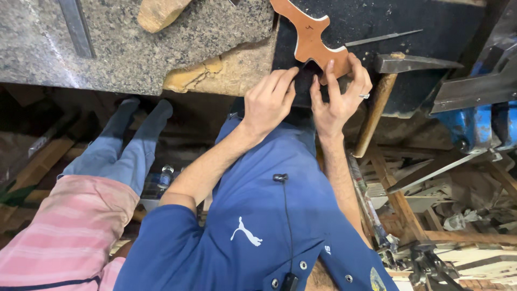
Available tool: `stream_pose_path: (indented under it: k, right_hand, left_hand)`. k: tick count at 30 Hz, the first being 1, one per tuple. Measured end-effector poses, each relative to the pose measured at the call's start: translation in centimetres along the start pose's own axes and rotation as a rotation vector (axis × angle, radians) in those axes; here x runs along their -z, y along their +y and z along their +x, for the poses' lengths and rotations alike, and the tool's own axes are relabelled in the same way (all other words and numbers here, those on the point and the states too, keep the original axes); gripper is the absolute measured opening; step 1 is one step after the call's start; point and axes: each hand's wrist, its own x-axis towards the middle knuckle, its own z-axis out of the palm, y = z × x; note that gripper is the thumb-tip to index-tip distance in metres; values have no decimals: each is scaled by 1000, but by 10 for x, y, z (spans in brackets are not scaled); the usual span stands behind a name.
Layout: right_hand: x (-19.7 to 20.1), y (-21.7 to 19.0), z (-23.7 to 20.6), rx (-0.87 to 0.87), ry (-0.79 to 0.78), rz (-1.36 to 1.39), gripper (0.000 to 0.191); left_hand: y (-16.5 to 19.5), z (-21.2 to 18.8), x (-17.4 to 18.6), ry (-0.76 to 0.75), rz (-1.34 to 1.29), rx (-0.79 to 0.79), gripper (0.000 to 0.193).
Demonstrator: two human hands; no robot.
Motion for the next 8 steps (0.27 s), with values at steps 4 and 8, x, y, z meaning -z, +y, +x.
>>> stream_pose_path:
  k: [4,8]
  right_hand:
    - [-2,-1,0,0,-3,-31,38]
    - [-1,0,0,-9,-9,-33,39]
  left_hand:
    - [-2,1,-1,-5,-30,-5,39]
    - [-1,3,-2,-29,-49,16,46]
